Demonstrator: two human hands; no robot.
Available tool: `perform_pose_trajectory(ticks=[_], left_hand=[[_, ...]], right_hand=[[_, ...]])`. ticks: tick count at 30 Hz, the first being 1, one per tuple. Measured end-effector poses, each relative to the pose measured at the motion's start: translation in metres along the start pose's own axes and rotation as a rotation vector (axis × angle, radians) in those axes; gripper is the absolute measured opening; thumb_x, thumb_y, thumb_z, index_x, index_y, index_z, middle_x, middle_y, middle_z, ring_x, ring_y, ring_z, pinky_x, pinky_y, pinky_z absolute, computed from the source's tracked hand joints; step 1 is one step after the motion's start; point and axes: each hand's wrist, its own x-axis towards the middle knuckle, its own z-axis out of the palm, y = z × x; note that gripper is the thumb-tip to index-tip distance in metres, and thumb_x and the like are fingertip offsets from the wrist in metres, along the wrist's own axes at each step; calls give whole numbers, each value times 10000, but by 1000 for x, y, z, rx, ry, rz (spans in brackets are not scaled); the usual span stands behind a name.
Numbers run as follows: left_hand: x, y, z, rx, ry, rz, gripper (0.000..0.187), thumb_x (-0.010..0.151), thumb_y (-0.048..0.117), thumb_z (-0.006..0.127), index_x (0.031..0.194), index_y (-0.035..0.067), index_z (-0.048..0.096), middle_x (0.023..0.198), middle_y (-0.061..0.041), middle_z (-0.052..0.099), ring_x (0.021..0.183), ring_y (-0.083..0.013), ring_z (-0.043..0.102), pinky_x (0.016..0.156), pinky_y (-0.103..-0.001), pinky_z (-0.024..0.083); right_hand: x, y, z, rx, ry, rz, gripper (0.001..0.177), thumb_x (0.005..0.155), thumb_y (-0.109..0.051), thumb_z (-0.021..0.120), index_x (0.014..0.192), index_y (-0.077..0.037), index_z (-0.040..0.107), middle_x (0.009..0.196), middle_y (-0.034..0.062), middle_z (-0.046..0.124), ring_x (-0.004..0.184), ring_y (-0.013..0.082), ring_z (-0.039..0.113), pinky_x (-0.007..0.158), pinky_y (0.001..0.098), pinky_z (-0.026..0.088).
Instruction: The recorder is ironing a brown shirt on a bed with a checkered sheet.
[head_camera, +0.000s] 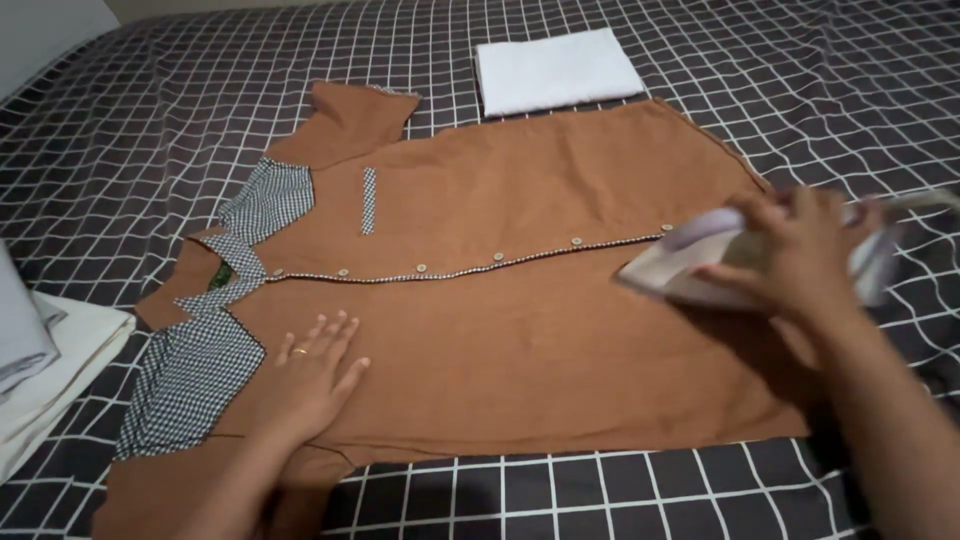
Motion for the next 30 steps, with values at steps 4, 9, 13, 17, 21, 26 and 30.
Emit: perform_pose_trajectory(ticks=[4, 9, 13, 17, 21, 26, 30], left_hand=[[-1, 1, -4, -2, 24, 9, 684, 980, 560, 407, 1558, 202, 337, 1649, -16, 284, 1523, -217, 230, 1211, -510, 165], [-1, 2, -7, -29, 14, -1, 689, 969, 554, 413, 1559, 203, 347, 1649, -12, 297, 1526, -210, 240, 1215, -505, 168], [0, 1, -4, -69, 1, -10, 677, 980, 550, 415, 1554, 196, 356, 1644, -13, 299, 1530, -210, 224, 1222, -514, 136], [0, 2, -5, -66, 9, -10, 676, 974, 553, 416, 1550, 202, 360, 1644, -12, 300, 1528, -206, 224, 1221, -510, 137], [-1, 3, -5, -64, 16, -12, 675, 973, 552, 421, 1551, 208, 365, 1642, -11, 309, 1528, -208, 230, 1222, -509, 143], [-2, 3, -6, -66, 26, -4, 677, 967, 543, 436, 1551, 207, 366, 1639, -14, 316, 1523, -214, 238, 1218, -511, 149], [-2, 2, -4, -71, 52, 5, 676, 965, 538, 444, 1547, 199, 375, 1632, -23, 328, 1522, -224, 247, 1212, -518, 155]], right_hand=[[-8, 59, 12, -14, 31, 167, 891, 602, -778, 791, 1355, -311, 689, 1226, 186, 531, 1347, 453, 392, 1115, 681, 228], [-15, 63, 8, -122, 77, 211, 850, 640, -850, 712, 1271, -290, 614, 1189, 154, 535, 1268, 405, 417, 1068, 628, 292], [-1, 11, -6, -455, -49, 114, 956, 589, -915, 729, 1395, -404, 663, 1285, 103, 627, 1350, 351, 444, 1106, 692, 200], [-3, -61, -22, -221, -104, 34, 795, 605, -798, 753, 1289, -401, 668, 1340, 112, 603, 1350, 374, 424, 1120, 712, 125], [-11, -99, -37, 84, -129, -45, 791, 630, -757, 751, 1281, -316, 668, 1299, 144, 575, 1365, 395, 408, 1199, 668, 100], [-8, -56, -19, 62, -91, 28, 758, 653, -722, 795, 1284, -311, 708, 1280, 145, 579, 1416, 418, 399, 1226, 678, 49], [-12, 28, 9, -157, 11, 154, 792, 628, -753, 817, 1285, -319, 726, 1294, 175, 572, 1338, 419, 435, 1178, 675, 78]])
